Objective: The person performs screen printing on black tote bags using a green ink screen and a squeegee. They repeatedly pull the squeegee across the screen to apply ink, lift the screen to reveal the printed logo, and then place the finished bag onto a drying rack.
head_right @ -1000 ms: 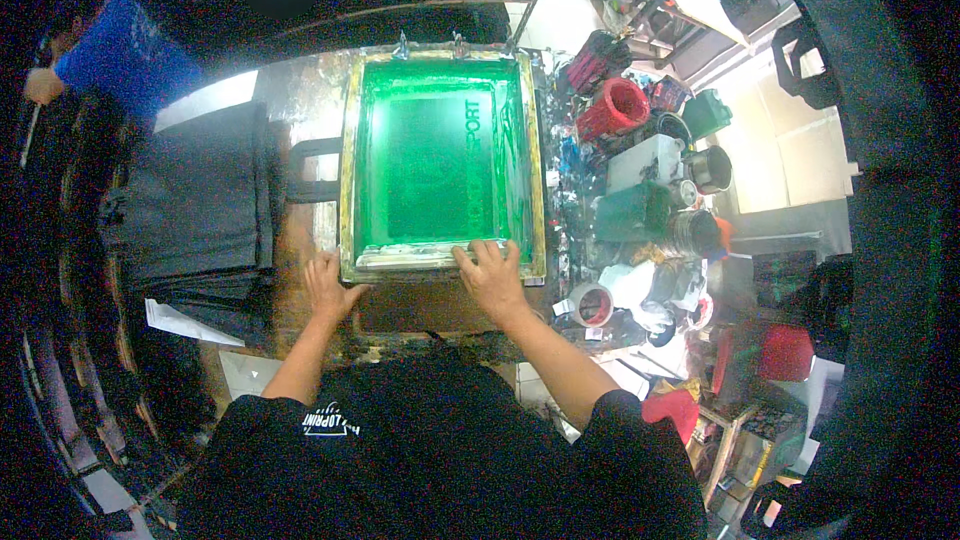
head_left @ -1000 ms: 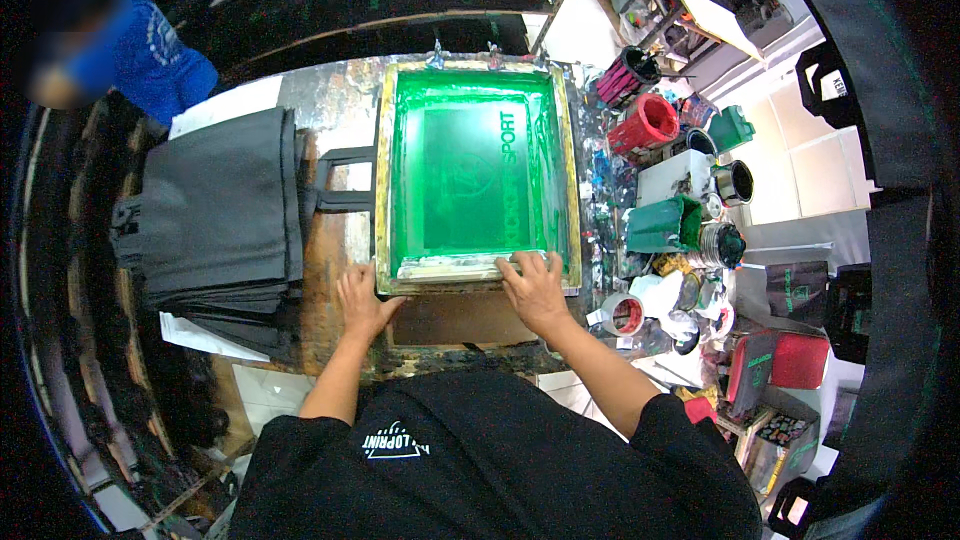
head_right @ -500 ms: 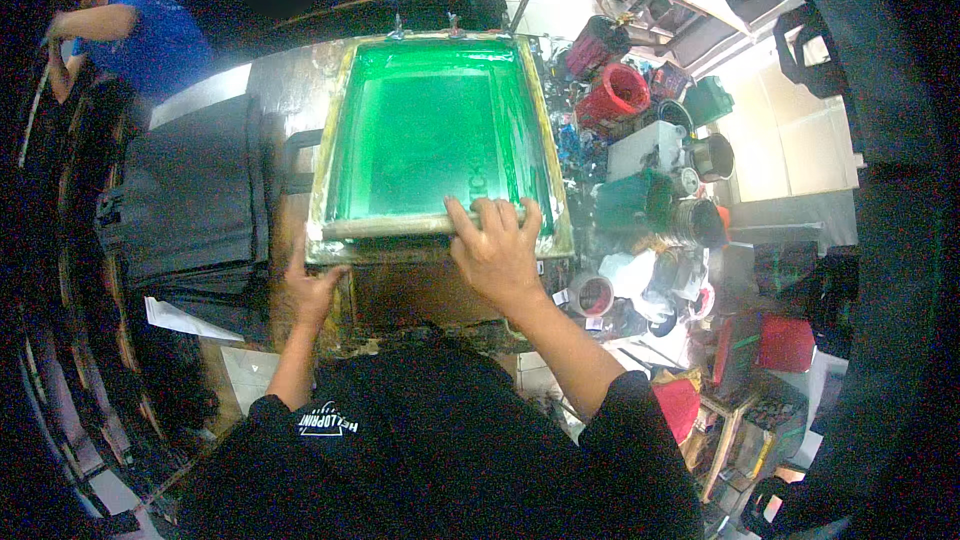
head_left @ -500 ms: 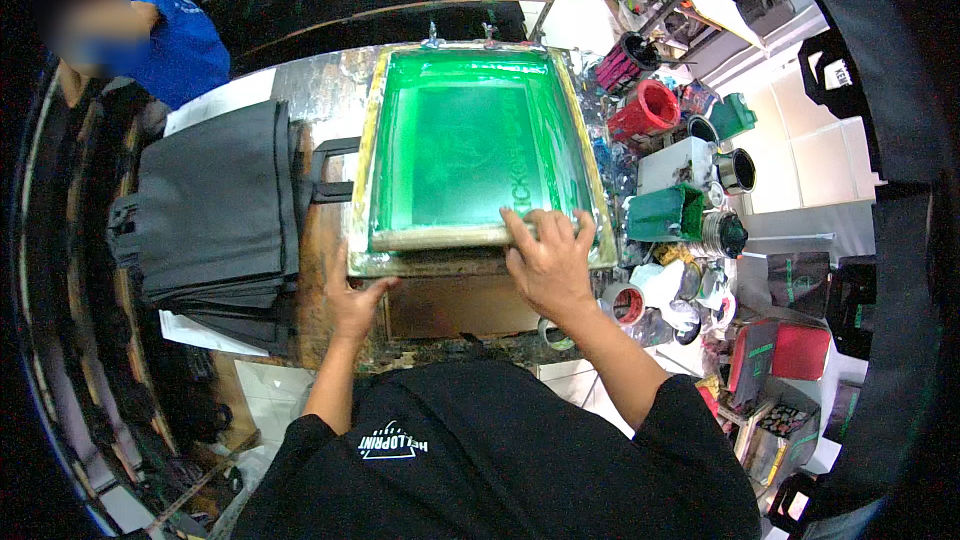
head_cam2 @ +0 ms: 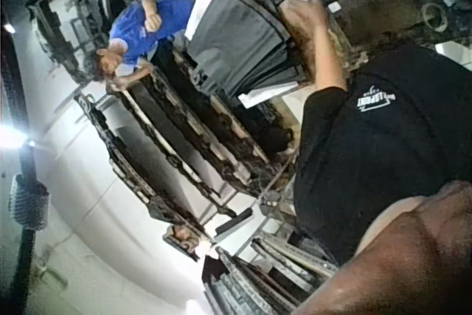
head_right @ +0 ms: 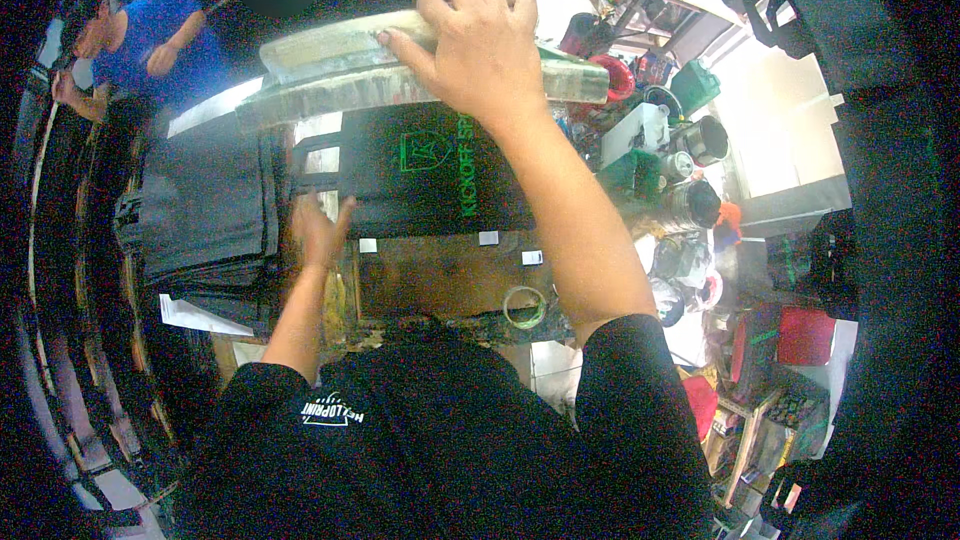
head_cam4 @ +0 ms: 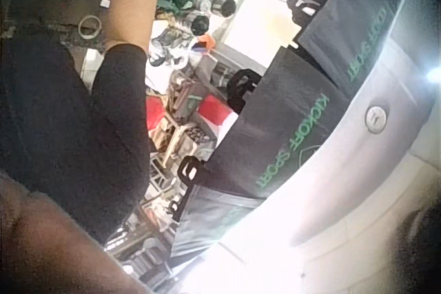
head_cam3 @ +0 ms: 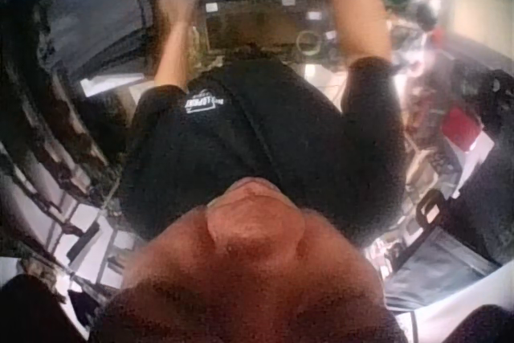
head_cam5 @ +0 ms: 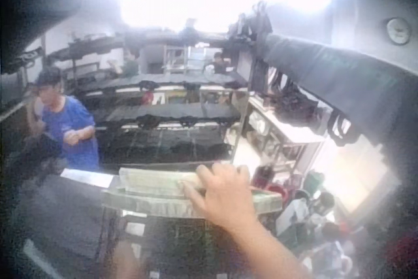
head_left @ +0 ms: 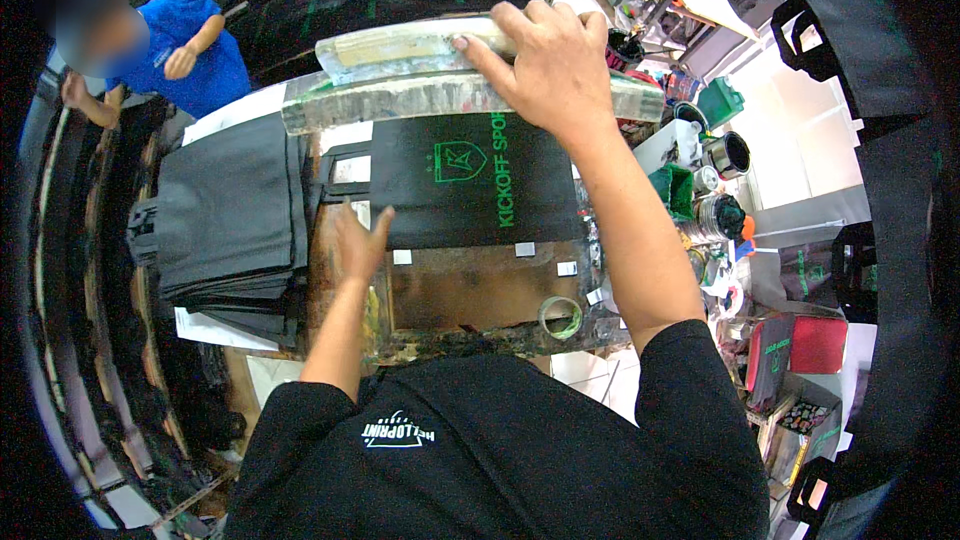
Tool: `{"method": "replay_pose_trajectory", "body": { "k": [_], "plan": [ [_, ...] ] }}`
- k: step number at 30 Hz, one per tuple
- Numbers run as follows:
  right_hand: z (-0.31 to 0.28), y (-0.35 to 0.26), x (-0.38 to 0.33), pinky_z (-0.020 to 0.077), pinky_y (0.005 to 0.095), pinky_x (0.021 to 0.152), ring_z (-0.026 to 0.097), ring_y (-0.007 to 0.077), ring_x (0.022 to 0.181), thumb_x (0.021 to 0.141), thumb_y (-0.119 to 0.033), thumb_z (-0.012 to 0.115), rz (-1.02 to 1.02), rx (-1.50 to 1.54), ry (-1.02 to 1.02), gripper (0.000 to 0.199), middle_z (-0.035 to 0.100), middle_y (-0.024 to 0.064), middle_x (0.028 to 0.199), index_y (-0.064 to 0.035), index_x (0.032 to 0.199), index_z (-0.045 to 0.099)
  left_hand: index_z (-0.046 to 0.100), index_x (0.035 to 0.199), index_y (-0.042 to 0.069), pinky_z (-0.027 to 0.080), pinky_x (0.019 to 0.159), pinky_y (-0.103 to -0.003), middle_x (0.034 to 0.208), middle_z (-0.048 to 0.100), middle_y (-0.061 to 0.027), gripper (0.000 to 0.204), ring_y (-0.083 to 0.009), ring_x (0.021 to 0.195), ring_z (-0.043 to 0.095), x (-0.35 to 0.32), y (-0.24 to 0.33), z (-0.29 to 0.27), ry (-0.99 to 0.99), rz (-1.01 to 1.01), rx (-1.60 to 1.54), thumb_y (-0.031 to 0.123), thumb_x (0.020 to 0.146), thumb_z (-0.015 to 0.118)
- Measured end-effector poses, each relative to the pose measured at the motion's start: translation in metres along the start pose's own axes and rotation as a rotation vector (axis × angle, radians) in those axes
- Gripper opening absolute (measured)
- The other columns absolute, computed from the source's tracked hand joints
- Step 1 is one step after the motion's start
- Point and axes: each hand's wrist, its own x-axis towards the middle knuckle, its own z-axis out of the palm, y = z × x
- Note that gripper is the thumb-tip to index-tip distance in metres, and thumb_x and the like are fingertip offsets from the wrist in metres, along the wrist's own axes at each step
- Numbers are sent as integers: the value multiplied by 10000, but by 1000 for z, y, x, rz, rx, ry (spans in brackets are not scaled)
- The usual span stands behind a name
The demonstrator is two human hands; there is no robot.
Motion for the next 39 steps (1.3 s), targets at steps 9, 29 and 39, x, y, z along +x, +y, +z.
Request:
{"method": "replay_pose_trajectory", "body": {
  "k": [9,29,39],
  "plan": [
    [5,12,35,429,501,828,716,315,941,993,-646,583,-2,-37,-52,548,740,106,912,-119,961,730,554,1294,-81,500,1029,-533,1265,610,-315,721,-486,1206,594,-28,-27,44,-224,-224,-82,238,758,916],
    [-1,12,40,426,546,938,683,330,1034,986,-666,555,79,40,-169,583,735,139,988,-122,1043,757,647,1364,18,542,639,-277,1054,746,-47,476,-123,805,692,129,-84,-232,-63,-342,-649,151,931,795],
    [-12,9,47,409,511,897,653,331,957,984,-552,649,86,32,-168,471,690,127,911,-83,981,694,430,1497,-85,428,1131,-504,1395,566,-339,801,-426,1275,573,121,-295,-199,766,-473,-55,321,917,804]
  ]
}}
